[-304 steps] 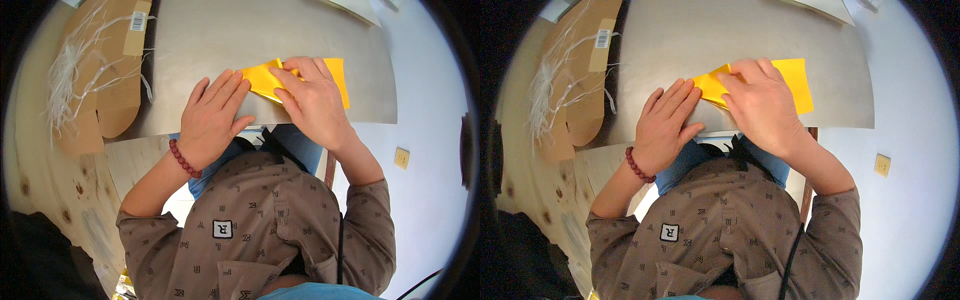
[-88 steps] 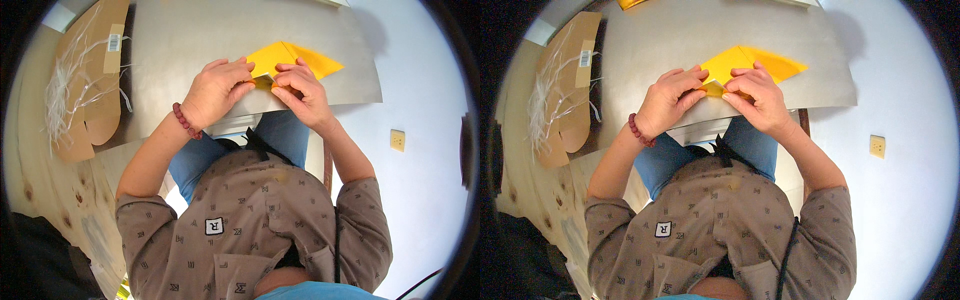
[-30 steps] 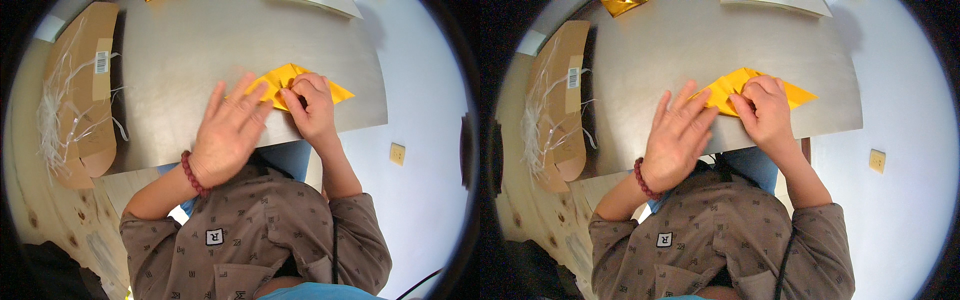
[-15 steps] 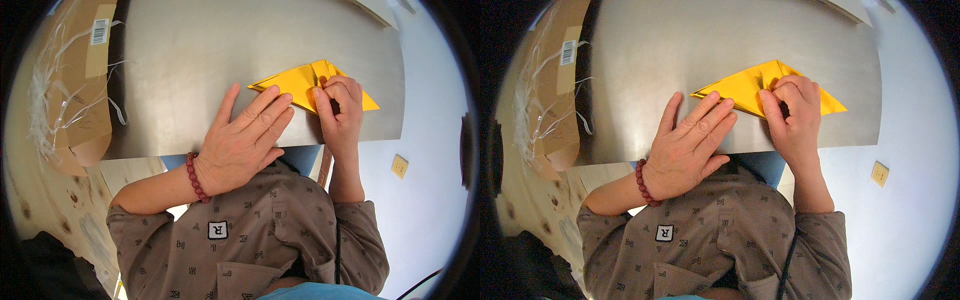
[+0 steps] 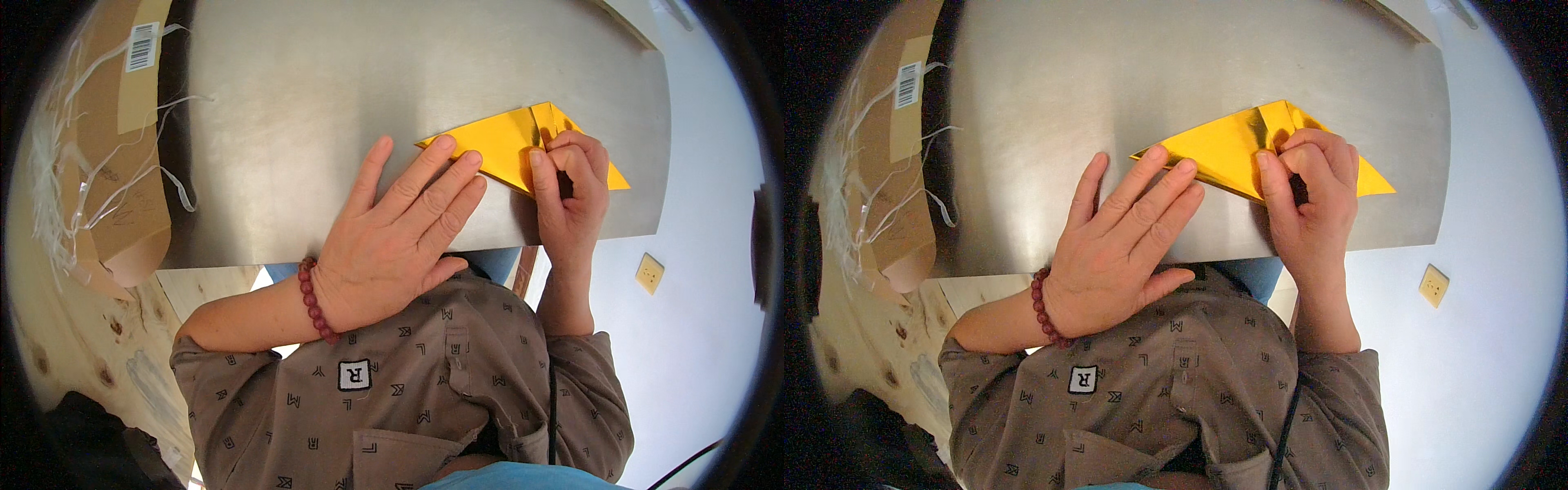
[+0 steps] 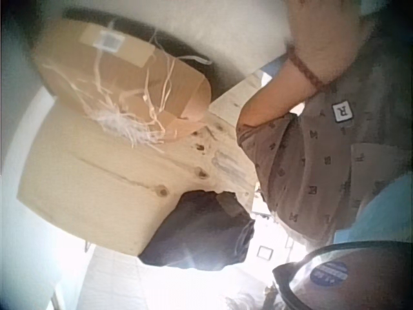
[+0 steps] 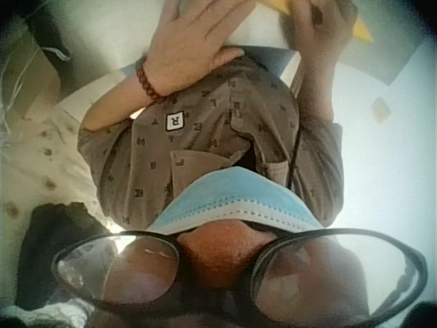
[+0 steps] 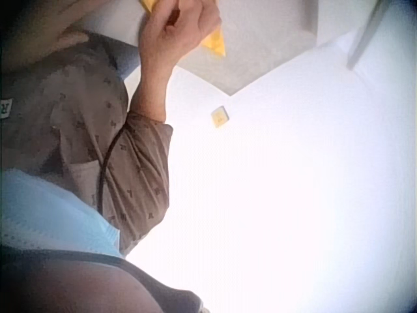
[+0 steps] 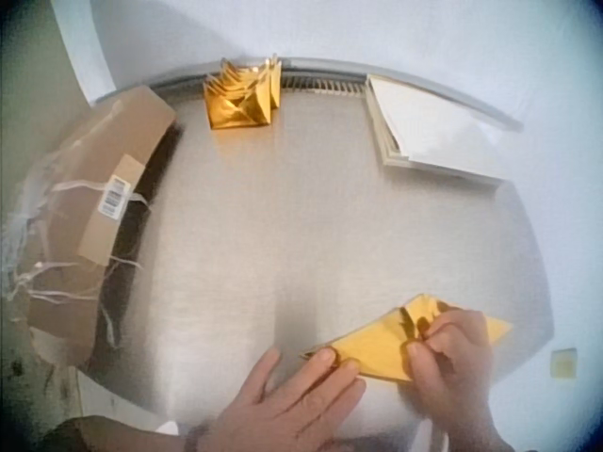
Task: The person folds a gold-colored sheet of paper into a small origami shape, then places it on a stack of similar items. They then pick up a new sheet and begin folding it again.
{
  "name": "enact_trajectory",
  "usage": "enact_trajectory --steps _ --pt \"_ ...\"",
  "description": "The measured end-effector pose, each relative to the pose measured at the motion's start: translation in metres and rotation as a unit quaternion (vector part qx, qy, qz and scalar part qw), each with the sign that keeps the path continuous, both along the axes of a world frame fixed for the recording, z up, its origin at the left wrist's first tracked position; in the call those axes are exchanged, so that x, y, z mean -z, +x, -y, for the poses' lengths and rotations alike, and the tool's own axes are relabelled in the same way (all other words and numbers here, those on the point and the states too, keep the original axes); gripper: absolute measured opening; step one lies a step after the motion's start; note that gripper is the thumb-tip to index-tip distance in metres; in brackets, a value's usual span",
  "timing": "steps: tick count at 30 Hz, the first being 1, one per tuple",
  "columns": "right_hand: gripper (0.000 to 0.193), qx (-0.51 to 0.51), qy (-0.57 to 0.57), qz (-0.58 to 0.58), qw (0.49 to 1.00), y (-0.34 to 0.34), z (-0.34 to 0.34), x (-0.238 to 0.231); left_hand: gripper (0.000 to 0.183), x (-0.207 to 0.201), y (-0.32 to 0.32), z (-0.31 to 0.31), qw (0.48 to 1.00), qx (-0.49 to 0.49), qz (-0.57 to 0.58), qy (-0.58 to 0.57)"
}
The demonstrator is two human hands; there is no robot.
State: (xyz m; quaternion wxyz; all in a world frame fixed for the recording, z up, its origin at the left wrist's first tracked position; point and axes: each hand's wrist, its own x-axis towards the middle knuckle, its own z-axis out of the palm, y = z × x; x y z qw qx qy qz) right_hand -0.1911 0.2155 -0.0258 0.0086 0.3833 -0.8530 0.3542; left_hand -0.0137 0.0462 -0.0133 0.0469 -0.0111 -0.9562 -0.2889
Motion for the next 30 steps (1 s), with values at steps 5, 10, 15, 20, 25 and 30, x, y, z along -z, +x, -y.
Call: enact_trajectory --steps 5,10,15,20,25,30 --pt "0.017 0.005 -0.007 0.008 1.0 -0.0015 -0.0024 -0.0001 0.088 -0.0003 0.0001 -0.0034 1.0 -0.011 0.004 -0.011" --pt "0.016 0.005 -0.007 0.009 1.0 0.0002 -0.0011 0.0009 0.09 -0.0002 0.0046 -0.0027 1.0 -0.013 0.008 -0.016" --pt "0.016 -0.001 -0.004 0.003 1.0 0.0004 -0.0001 0.0013 0.084 0.0006 0.0055 -0.0018 1.0 -0.01 0.008 -0.013" --pt "0.016 0.0 -0.009 0.004 1.0 -0.0005 -0.0012 0.0008 0.084 -0.0003 0.0044 -0.0021 1.0 -0.003 0.016 -0.017" --pt "0.016 0.002 -0.01 0.0 1.0 -0.0011 -0.0009 0.0011 0.086 -0.0003 0.0028 -0.003 1.0 -0.009 0.018 -0.015" --pt "0.015 0.005 -0.003 0.001 1.0 -0.0002 -0.0003 0.0006 0.09 -0.0004 0.0029 -0.0028 1.0 -0.017 0.019 -0.011"
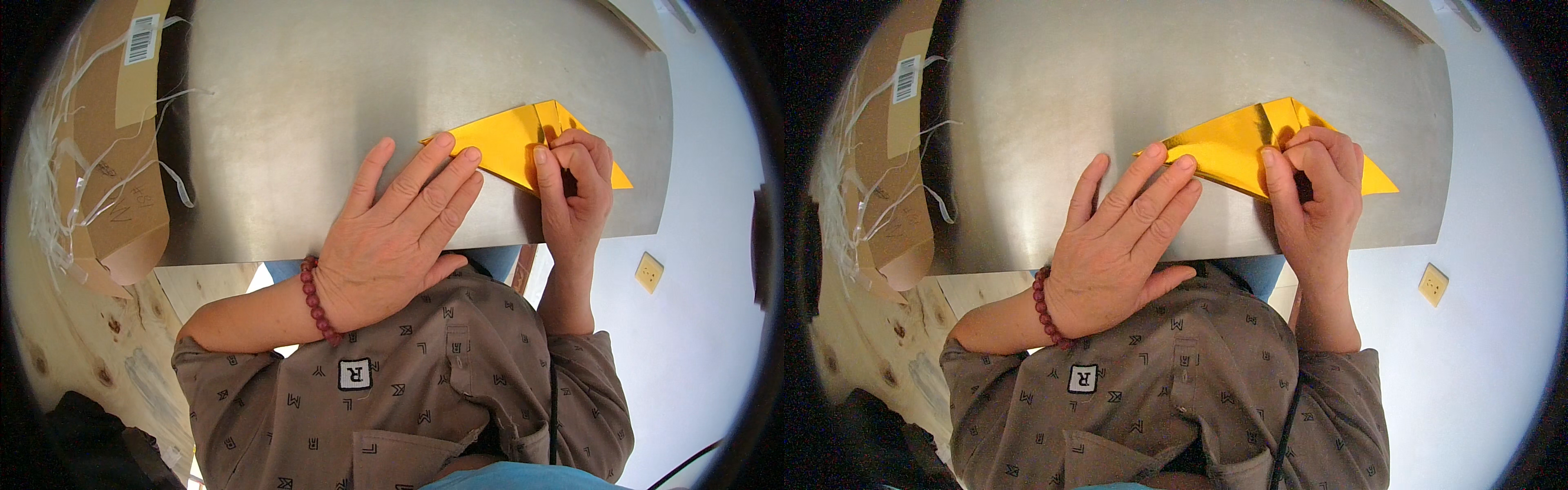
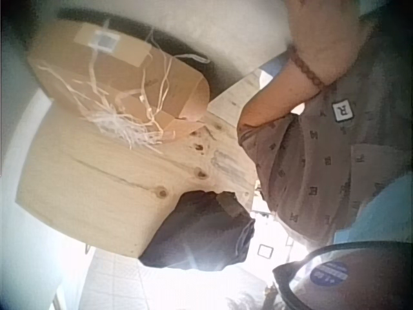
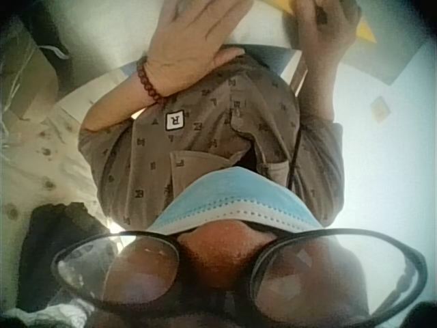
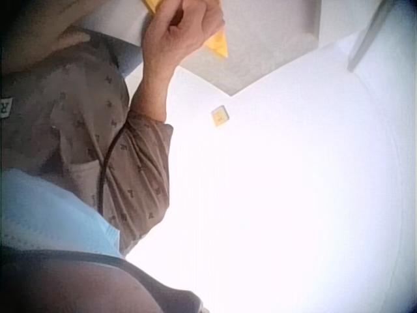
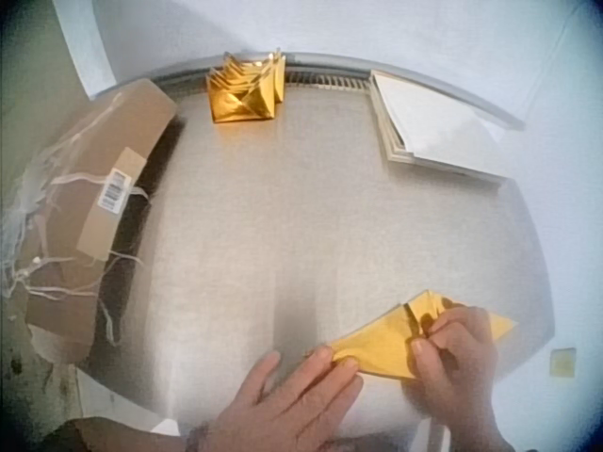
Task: The person folds a gold-colored sheet of paper into a small origami shape, then places it on a stack of similar items. They then pick up a new sheet and begin folding it again.
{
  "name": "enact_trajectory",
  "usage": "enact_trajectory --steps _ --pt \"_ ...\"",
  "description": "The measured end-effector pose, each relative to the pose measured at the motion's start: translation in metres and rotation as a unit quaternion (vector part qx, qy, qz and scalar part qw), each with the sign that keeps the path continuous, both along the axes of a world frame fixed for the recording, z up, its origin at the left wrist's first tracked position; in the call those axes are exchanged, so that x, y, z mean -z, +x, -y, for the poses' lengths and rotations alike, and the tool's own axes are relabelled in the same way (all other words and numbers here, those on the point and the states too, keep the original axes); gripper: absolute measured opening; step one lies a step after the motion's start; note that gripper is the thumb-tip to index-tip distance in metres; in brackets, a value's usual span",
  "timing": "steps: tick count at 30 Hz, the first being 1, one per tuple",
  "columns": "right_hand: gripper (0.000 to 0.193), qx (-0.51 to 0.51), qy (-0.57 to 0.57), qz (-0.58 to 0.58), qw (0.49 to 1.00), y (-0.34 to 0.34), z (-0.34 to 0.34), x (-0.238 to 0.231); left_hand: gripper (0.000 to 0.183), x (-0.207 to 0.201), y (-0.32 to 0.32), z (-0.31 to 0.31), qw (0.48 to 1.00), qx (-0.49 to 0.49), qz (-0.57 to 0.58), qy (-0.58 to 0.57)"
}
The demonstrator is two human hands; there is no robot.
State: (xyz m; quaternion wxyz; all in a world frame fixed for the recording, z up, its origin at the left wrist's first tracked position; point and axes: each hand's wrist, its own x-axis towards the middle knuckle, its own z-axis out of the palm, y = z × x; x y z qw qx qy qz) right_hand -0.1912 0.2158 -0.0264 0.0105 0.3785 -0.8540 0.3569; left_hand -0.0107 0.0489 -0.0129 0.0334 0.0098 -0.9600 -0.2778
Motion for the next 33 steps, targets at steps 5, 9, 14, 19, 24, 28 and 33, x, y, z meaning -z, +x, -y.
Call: enact_trajectory --steps 5,9,14,19,24,28,33 --pt "0.015 0.0 0.005 -0.002 1.0 0.0003 0.0009 0.0004 0.088 -0.0003 0.0001 0.0013 1.0 -0.001 -0.002 -0.004" --pt "0.015 0.0 0.002 -0.004 1.0 0.0008 0.0016 -0.0002 0.089 -0.0001 0.0003 0.0012 1.0 0.001 0.001 -0.004" --pt "0.015 0.001 -0.01 0.009 1.0 0.0006 0.0011 -0.0002 0.093 -0.0015 -0.0006 0.0012 1.0 0.002 0.018 -0.006" --pt "0.017 -0.023 -0.005 -0.023 0.999 -0.0029 -0.0002 -0.0018 0.096 -0.0025 -0.0038 0.0007 1.0 0.01 0.021 -0.013" --pt "0.018 -0.025 -0.019 -0.028 0.999 -0.0006 0.0058 -0.0018 0.096 -0.0008 -0.0012 0.0031 1.0 0.011 0.017 -0.023" --pt "0.019 -0.02 -0.025 -0.017 0.999 0.0 0.006 -0.0004 0.092 -0.0025 -0.0006 0.0033 0.999 0.008 0.024 -0.036" --pt "0.019 -0.024 -0.039 -0.023 0.999 -0.008 -0.0031 -0.002 0.093 -0.0028 -0.0081 -0.0058 0.999 0.012 0.018 -0.047"
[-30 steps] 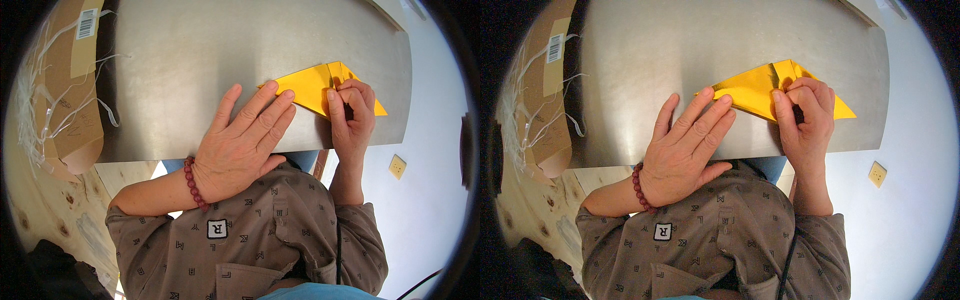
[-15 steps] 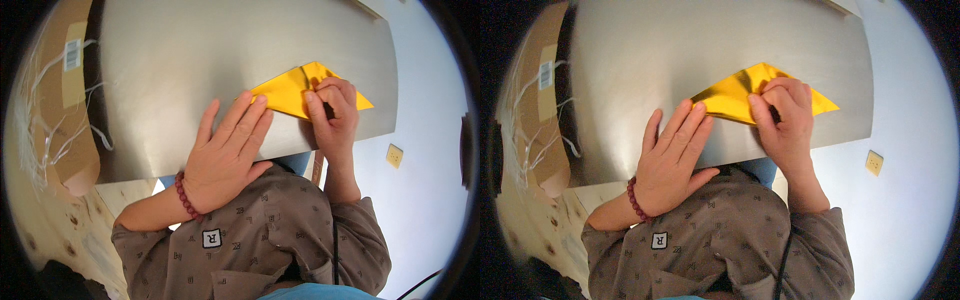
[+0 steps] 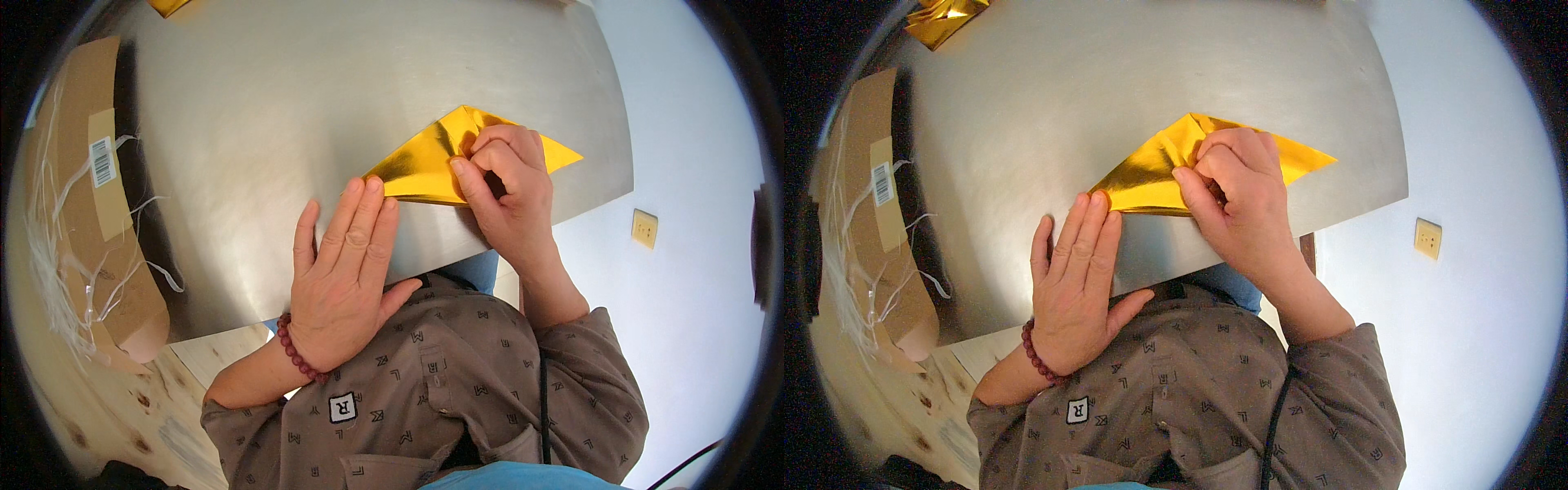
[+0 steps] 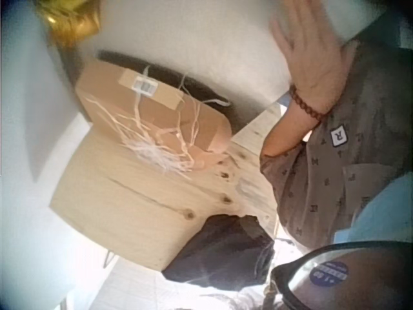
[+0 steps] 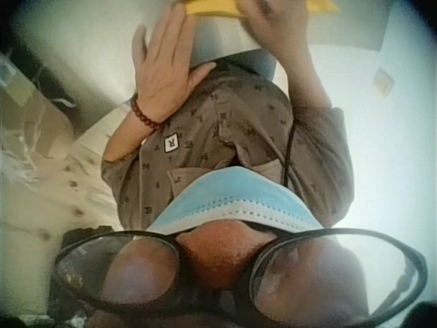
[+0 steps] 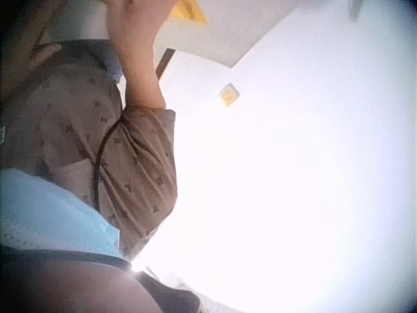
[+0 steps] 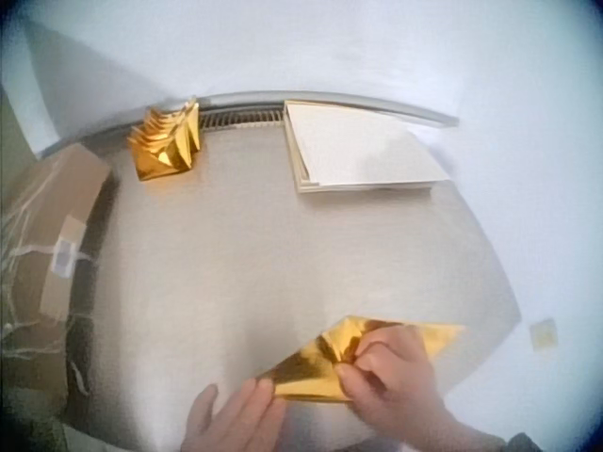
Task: The person folds a gold-colored sheet of paper into a small origami shape, then places it on a stack of similar items. They then pick up a new sheet and begin folding it again.
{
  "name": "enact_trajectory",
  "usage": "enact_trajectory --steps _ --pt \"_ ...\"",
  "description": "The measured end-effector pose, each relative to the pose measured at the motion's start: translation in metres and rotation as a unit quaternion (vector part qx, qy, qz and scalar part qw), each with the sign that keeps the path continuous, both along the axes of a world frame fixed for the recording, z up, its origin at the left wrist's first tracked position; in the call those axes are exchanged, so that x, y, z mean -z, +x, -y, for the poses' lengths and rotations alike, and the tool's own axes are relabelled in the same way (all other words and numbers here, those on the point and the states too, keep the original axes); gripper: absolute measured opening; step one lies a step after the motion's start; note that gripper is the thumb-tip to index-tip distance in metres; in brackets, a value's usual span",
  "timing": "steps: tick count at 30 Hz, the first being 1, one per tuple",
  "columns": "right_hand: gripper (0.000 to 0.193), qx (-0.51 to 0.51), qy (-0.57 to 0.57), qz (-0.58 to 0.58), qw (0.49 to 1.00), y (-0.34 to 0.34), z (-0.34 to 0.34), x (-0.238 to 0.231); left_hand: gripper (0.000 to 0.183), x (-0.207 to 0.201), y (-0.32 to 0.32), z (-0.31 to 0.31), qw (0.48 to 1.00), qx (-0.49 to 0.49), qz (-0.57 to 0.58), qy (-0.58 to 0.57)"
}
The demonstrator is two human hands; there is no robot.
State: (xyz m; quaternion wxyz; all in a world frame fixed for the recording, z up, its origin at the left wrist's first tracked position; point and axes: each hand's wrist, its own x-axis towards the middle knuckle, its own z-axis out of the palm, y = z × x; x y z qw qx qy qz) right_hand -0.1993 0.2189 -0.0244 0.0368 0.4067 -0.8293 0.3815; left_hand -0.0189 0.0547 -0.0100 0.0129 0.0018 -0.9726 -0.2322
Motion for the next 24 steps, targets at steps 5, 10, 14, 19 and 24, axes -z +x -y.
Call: enact_trajectory --steps 5,10,14,19,24 --pt "0.019 -0.002 0.002 0.002 1.0 0.005 0.007 0.001 0.093 0.001 0.005 0.006 1.0 -0.001 -0.001 0.005" --pt "0.021 -0.006 0.004 -0.002 1.0 0.005 0.009 -0.001 0.092 0.001 0.006 0.007 1.0 -0.004 0.0 0.009" --pt "0.023 -0.003 0.008 -0.013 1.0 0.006 0.009 0.0 0.09 -0.002 0.004 0.008 1.0 -0.009 0.002 0.01" --pt "0.026 -0.008 0.001 -0.033 0.999 0.006 0.011 0.001 0.082 -0.01 0.001 0.013 1.0 -0.011 -0.018 -0.004" --pt "0.027 -0.008 -0.012 -0.032 0.999 0.006 0.01 0.004 0.069 -0.012 -0.003 0.022 0.999 -0.004 -0.052 -0.008"
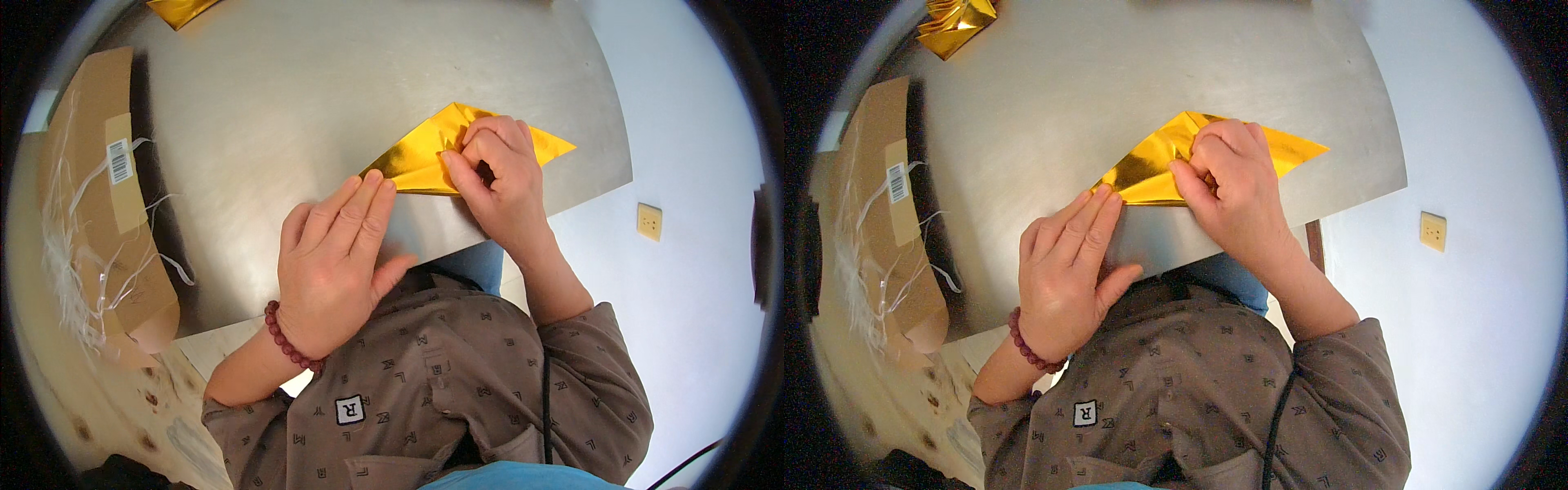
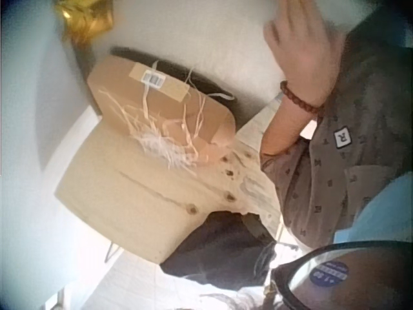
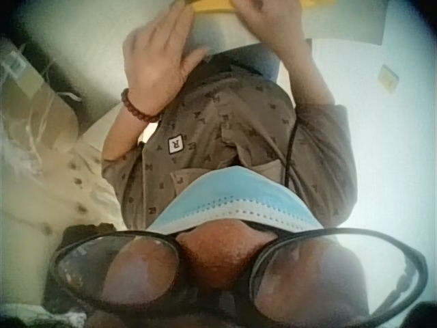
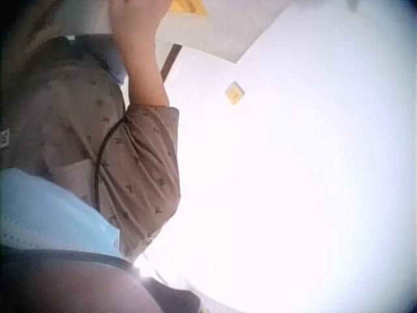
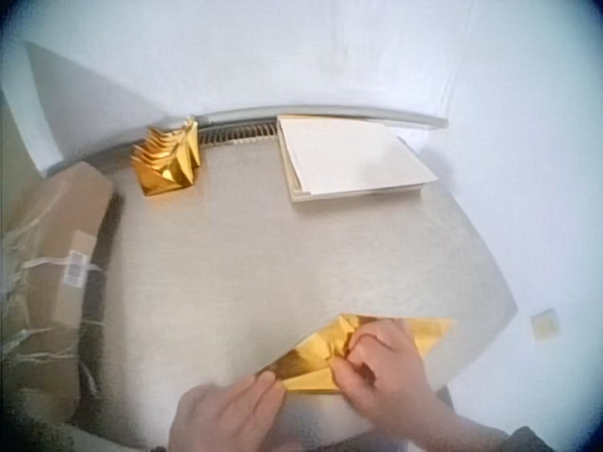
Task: The person folds a gold-colored sheet of paper into a small origami shape, then places it on a stack of similar items. They then pick up a new sheet and begin folding it again.
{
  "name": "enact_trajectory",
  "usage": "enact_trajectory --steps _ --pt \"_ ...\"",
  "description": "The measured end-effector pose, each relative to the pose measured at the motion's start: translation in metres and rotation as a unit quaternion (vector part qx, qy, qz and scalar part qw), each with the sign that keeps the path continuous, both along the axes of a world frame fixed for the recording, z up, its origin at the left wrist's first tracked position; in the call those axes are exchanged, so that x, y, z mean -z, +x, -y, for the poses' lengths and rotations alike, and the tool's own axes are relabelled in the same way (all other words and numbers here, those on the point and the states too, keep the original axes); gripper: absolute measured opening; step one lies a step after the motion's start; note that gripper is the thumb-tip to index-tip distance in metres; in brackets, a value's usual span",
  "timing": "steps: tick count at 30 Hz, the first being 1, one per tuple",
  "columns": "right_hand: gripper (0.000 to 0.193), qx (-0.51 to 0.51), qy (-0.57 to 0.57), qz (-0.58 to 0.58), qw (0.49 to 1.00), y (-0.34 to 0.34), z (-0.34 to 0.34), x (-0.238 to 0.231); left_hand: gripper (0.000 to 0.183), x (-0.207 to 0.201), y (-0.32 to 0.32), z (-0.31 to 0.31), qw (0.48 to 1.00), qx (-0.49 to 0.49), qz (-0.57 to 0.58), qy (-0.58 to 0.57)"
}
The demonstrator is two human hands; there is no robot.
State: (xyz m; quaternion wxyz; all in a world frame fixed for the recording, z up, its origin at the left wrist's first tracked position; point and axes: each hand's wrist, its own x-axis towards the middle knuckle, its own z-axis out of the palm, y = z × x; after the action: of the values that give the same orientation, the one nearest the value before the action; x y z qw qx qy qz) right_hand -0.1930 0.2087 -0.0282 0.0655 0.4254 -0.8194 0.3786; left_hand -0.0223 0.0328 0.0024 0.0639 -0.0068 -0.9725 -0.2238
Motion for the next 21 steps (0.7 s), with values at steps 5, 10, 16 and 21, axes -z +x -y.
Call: enact_trajectory --steps 5,10,16,21 --pt "0.026 -0.006 -0.011 0.006 1.0 -0.0019 -0.002 0.0026 0.065 0.0013 -0.0032 0.0049 0.999 0.015 -0.034 -0.023" --pt "0.02 0.014 -0.024 0.064 0.998 -0.0007 -0.003 0.005 0.06 0.0036 -0.0041 0.0037 0.997 0.018 -0.051 -0.052" --pt "0.028 0.0 0.005 0.025 1.0 0.0035 -0.0042 0.0052 0.052 0.0048 -0.0022 0.0006 0.995 0.018 -0.068 -0.064" --pt "0.026 -0.002 0.046 -0.023 0.999 0.0037 -0.0047 0.0038 0.045 0.0067 -0.0067 0.0033 0.989 0.026 -0.106 -0.099"
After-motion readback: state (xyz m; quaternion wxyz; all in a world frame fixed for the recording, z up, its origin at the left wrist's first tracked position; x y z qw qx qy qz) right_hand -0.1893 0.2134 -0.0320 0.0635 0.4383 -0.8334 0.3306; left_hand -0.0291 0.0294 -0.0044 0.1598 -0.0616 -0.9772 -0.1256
